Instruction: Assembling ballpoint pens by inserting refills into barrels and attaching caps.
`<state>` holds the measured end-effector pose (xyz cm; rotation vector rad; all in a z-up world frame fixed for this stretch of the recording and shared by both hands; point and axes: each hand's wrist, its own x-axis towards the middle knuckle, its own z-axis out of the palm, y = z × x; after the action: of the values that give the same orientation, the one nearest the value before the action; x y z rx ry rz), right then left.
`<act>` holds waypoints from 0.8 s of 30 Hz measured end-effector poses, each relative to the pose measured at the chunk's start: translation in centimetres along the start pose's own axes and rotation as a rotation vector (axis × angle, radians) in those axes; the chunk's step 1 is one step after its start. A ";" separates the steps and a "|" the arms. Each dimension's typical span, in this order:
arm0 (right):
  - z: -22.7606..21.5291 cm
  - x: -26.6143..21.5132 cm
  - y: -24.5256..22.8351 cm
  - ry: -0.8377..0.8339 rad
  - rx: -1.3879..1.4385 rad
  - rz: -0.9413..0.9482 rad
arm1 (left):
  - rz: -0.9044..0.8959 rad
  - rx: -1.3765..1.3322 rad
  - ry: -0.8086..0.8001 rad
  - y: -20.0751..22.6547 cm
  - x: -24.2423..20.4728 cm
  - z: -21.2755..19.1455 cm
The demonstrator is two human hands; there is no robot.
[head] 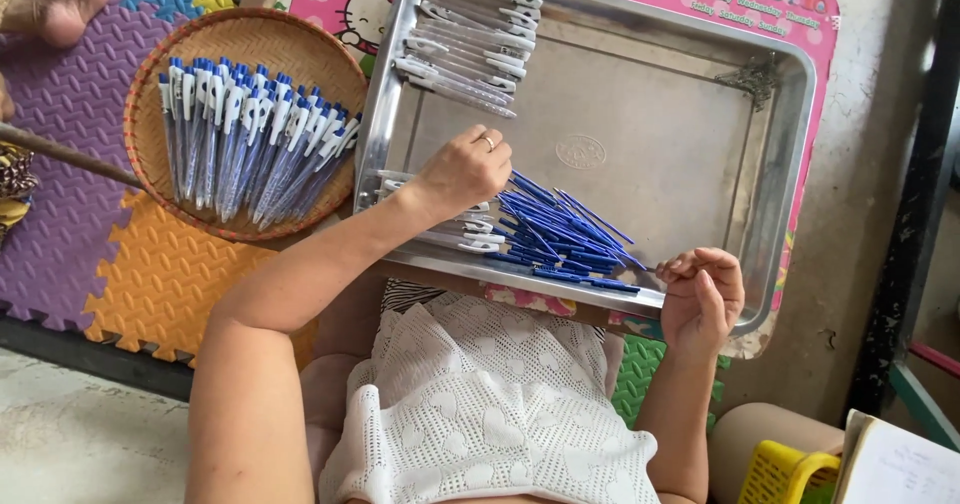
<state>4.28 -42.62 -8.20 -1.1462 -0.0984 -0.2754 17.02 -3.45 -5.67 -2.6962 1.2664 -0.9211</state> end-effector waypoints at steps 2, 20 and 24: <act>-0.2 0.1 0.2 -0.010 -0.006 -0.002 | -0.011 -0.039 0.005 -0.9 -0.2 -0.8; 3.1 0.0 -1.1 -0.007 -0.132 0.071 | -0.109 -0.295 -0.270 -3.8 2.1 -3.0; 3.0 0.0 -0.8 -0.013 -0.155 0.065 | -0.182 -0.251 -0.190 -3.1 3.6 3.6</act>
<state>4.24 -40.20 -6.24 -1.3026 -0.0517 -0.2206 22.80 -4.76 -6.02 -3.0457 1.1864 -0.5290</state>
